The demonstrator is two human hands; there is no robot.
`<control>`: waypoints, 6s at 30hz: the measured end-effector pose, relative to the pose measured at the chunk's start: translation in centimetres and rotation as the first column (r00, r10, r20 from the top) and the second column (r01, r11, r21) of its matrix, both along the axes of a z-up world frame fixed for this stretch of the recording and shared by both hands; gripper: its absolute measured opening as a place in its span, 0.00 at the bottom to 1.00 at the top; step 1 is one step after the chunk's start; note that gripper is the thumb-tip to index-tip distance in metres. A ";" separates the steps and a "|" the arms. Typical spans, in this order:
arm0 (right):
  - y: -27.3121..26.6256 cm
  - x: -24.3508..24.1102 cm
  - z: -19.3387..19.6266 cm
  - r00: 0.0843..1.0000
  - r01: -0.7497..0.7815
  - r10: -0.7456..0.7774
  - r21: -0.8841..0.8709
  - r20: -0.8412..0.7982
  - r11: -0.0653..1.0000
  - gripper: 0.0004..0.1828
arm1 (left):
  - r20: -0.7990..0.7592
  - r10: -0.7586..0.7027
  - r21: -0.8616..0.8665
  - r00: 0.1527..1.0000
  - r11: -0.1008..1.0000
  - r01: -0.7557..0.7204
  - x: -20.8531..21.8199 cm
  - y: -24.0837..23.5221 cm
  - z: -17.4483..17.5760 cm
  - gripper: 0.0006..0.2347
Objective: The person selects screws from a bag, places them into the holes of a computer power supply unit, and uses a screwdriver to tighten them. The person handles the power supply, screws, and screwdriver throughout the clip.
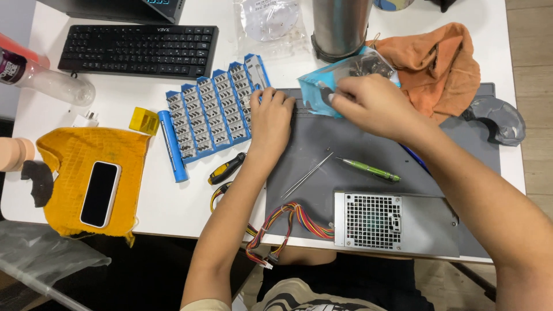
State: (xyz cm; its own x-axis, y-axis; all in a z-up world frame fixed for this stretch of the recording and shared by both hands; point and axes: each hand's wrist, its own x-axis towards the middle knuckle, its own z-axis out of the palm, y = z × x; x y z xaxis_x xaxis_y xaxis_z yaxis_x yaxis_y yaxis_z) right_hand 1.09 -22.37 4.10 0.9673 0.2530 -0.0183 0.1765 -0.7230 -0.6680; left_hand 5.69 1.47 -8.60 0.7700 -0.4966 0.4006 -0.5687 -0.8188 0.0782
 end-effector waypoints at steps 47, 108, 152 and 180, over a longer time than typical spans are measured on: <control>-6.4 -23.4 -1.6 0.988 -0.149 0.155 -0.268 0.003 0.952 0.65 | -0.158 -0.537 -0.438 0.829 0.790 0.429 -18.3 -1.5 9.8 0.04; -7.2 -10.9 -8.9 0.980 -0.198 0.158 -0.526 -0.120 0.827 0.18 | -0.165 -0.385 -0.582 0.908 0.782 0.225 -21.8 1.4 9.8 0.03; -1.9 -17.8 2.7 0.989 -0.115 0.111 0.040 0.096 0.993 0.09 | -0.340 -0.503 -0.771 0.794 0.633 0.070 -19.6 1.0 9.3 0.11; -1.4 -18.7 1.9 0.976 -0.119 0.125 -0.044 0.181 0.992 0.12 | -0.149 -0.567 -0.806 0.810 0.545 0.233 -19.5 -0.9 15.1 0.06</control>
State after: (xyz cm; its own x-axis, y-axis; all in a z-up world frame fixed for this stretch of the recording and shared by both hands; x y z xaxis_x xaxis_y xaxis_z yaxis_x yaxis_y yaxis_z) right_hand -17.57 -23.76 5.98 0.9168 0.3718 0.1457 0.3819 -0.7094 -0.5924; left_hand -13.82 0.61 6.52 0.7235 -0.4594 0.5152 -0.6097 -0.0752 0.7891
